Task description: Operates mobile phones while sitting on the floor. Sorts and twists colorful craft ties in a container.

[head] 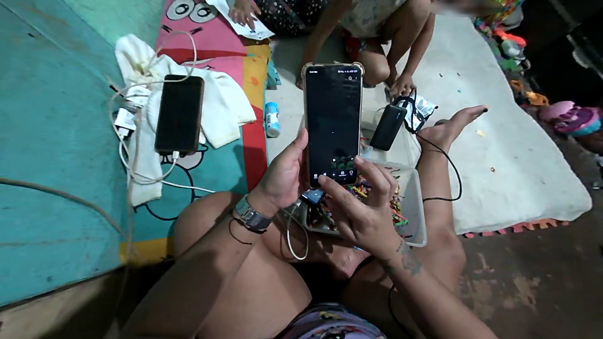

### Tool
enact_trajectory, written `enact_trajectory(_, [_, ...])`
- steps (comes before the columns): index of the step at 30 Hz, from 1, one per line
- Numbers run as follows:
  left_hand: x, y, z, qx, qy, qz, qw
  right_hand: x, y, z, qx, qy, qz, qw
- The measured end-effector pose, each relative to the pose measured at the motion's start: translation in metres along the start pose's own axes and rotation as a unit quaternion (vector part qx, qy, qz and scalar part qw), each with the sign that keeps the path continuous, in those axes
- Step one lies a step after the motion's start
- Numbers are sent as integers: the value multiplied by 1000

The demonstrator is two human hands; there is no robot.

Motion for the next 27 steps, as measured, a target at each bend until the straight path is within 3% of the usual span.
enact_trajectory(11, [1, -1, 1, -9, 3, -1, 1000, 1, 5, -6, 14, -1, 6, 1000])
enact_trajectory(15, [-4, -2, 2, -13, -5, 31, 999, -6, 4, -8, 100, -116, 8, 988])
enact_trajectory(17, [-5, -2, 3, -13, 10, 60, 998, -10, 3, -10, 194, -236, 25, 952])
enact_trajectory(19, [-6, -2, 6, -18, 26, 80, 996, -15, 3, -16, 278, -401, 87, 869])
enact_trajectory(22, [-2, -3, 13, -28, 22, 52, 998, -17, 8, -21, 287, -583, 144, 747])
enact_trajectory(27, [2, -5, 20, -18, -41, -5, 999, -22, 14, -20, 307, -666, 123, 669])
Point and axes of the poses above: each hand's wrist, its own y-axis away from the middle knuckle, its own x-axis out of the palm, z = x × y, the point moved 1 cm from there along -y, towards the middle knuckle, and after that the axes turned 11 degrees about y, right-handed, at the moved point
